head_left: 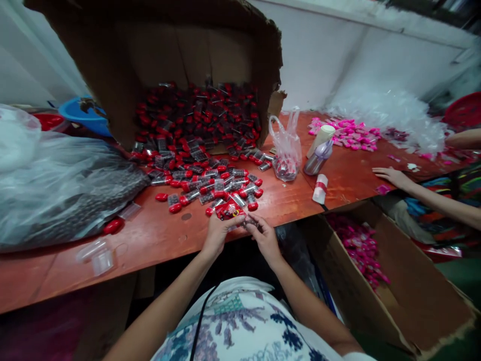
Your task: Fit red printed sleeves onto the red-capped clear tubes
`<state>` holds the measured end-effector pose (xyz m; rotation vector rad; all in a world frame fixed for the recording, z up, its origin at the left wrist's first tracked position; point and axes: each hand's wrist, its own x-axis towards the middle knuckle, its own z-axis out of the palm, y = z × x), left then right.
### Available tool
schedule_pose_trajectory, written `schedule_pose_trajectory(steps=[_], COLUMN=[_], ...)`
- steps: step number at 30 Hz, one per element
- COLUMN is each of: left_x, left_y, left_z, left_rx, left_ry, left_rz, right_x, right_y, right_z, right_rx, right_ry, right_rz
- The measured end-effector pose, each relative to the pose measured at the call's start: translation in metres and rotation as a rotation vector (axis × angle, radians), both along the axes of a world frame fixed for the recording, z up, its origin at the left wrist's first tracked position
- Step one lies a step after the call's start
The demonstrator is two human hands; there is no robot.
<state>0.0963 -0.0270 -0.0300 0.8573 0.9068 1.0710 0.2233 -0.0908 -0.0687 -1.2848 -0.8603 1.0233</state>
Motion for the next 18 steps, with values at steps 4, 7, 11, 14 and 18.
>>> schedule_pose_trajectory(steps=[4,7,11,14,18], left_x=[-0.012,-0.011,0.004,0.006,-0.004], left_y=[-0.02,-0.024,-0.012,-0.002,0.006], left_z=[-0.021,-0.032,-0.027,-0.018,-0.011], left_rx=[-0.116,-0.206,-0.177,-0.14,-0.095], left_ry=[0.099,0.111,0.01,-0.036,-0.056], left_rz=[-0.081,-0.068,-0.059,-0.002,0.04], right_x=[0.013,0.016,0.018,0.018,0.011], right_y=[-0.032,-0.039,-0.025,-0.013,-0.002], right_z=[-0.03,-0.048,-0.041,-0.02,-0.002], right_rx=[-0.043,-0.13,-0.09,-0.054,0.022], right_ry=[0.046,0.178,0.15,0.038,-0.18], right_rz=[-0.127,-0.18,-0.098,0.03,0.061])
